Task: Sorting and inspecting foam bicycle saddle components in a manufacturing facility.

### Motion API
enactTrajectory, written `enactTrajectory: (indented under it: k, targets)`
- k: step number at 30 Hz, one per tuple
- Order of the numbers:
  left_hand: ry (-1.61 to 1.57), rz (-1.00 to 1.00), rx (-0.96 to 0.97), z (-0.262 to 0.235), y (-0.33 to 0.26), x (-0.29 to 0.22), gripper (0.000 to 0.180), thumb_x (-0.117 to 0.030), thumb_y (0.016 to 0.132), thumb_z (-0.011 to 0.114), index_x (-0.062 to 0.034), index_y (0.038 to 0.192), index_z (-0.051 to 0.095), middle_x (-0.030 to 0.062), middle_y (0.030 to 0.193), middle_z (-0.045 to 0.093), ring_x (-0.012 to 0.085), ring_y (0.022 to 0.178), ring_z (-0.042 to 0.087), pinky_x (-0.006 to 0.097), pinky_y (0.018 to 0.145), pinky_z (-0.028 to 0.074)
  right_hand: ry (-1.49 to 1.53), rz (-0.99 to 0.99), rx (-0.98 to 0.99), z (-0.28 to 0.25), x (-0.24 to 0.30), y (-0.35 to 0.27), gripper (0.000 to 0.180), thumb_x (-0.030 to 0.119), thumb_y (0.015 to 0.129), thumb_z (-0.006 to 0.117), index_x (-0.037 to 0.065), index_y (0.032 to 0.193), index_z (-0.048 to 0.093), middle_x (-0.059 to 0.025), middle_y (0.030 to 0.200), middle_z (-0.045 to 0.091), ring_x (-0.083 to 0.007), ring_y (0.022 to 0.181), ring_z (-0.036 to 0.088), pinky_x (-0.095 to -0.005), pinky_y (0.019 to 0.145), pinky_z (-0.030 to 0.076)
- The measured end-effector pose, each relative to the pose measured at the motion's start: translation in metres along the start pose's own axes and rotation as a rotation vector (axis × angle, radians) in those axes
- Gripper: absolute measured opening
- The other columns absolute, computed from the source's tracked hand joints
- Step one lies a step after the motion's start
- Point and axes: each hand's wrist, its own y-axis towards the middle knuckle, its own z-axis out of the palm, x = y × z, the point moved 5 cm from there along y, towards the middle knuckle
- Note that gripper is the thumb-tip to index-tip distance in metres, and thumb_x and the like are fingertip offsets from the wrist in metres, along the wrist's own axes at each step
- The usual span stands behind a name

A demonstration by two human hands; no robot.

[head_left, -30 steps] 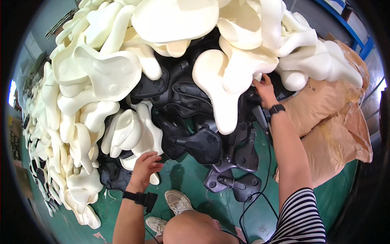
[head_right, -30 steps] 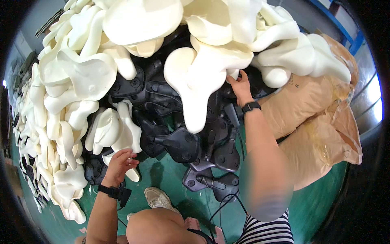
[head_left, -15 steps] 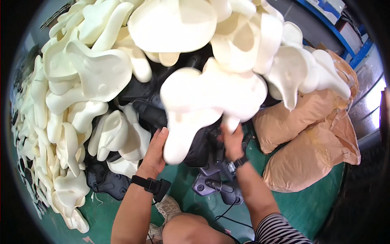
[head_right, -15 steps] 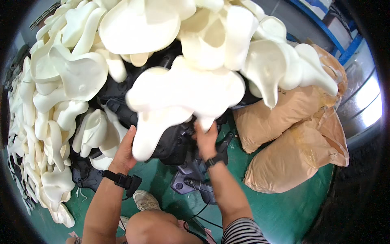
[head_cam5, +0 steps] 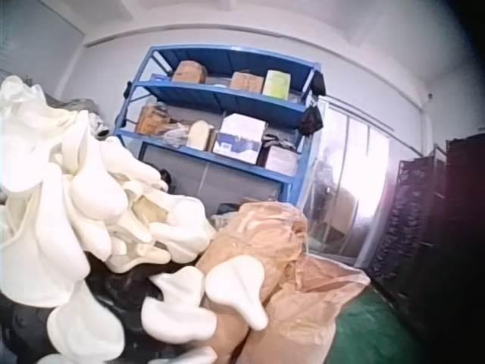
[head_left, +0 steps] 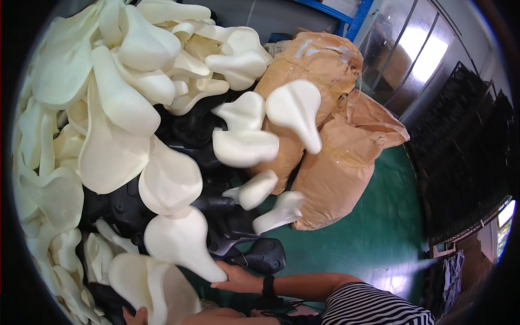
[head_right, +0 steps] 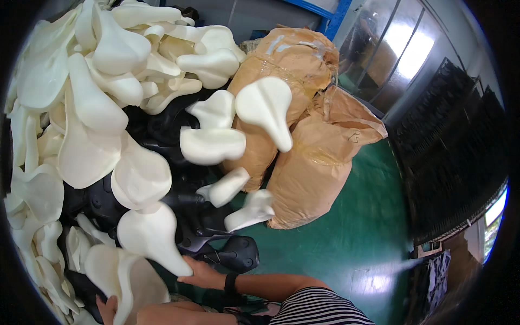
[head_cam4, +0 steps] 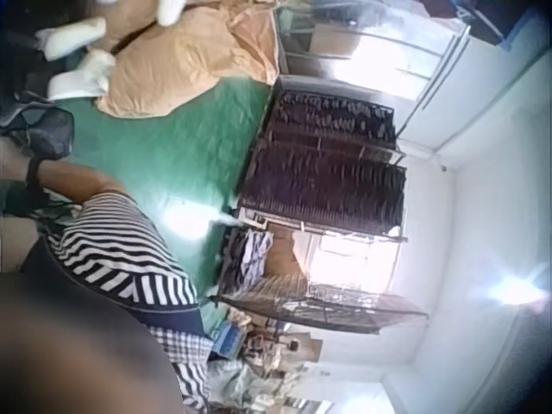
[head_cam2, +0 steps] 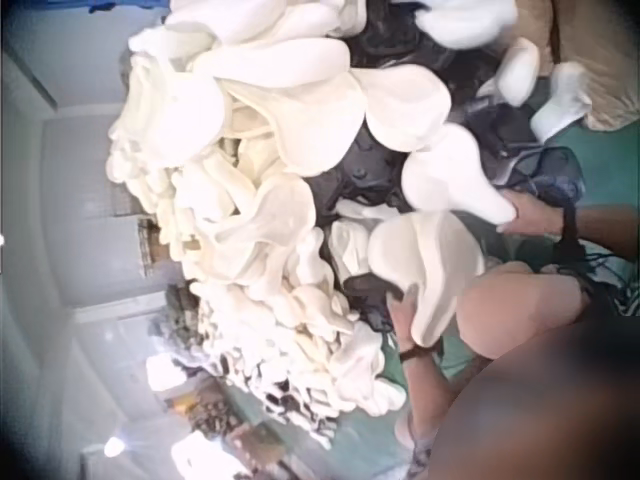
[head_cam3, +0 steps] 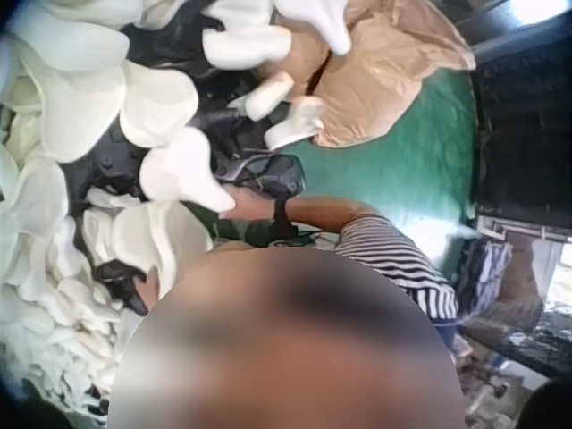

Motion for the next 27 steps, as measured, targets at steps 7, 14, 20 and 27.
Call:
enactTrajectory:
  k: [7,14,20,27]
  targets:
    - [-0.059,0.143,-0.521,-0.12,-0.086,0.09,0.059,-0.015,0.079,0.072,0.0175,0.12,0.046,0.0214,0.11,0.06,0.0282,0.092,0.056,0.038,0.086,0.045,-0.168,-0.377,0.172,0.049,0.121,0.046,0.081,0.011,0.074,0.072,0.003,0.143,0.03,-0.0255,0.127,0.049,-0.0388,0.113,0.053,-0.0414,0.095,0.044]
    - [-0.109,0.238,-0.792,-0.164,-0.045,0.175,0.045,-0.028,0.096,0.054,0.0061,0.124,0.05,0.0175,0.119,0.058,0.0268,0.107,0.055,0.036,0.093,0.044,-0.354,-0.819,-0.18,0.052,0.197,0.107,0.07,-0.006,0.07,0.06,0.004,0.137,0.04,-0.0178,0.135,0.044,-0.0367,0.128,0.039,-0.0427,0.108,0.033]
    - [-0.408,0.084,-0.881,-0.154,-0.042,0.21,0.049,-0.031,0.096,0.053,0.0098,0.122,0.05,0.0211,0.117,0.058,0.0289,0.101,0.057,0.037,0.09,0.047,-0.764,-0.544,-0.383,-0.084,0.042,0.068,0.044,-0.001,0.071,0.06,0.005,0.114,0.057,-0.0186,0.115,0.054,-0.0363,0.112,0.049,-0.0425,0.098,0.041]
    - [-1.257,-0.199,-0.6,-0.145,-0.025,0.309,0.049,-0.045,0.091,0.055,-0.0082,0.123,0.053,0.0095,0.117,0.057,0.0301,0.104,0.056,0.044,0.091,0.046,-0.198,0.619,-0.831,-0.287,-0.221,-0.091,0.074,0.045,0.076,0.071,-0.004,0.127,0.049,-0.0201,0.129,0.053,-0.0276,0.113,0.053,-0.0393,0.093,0.044]
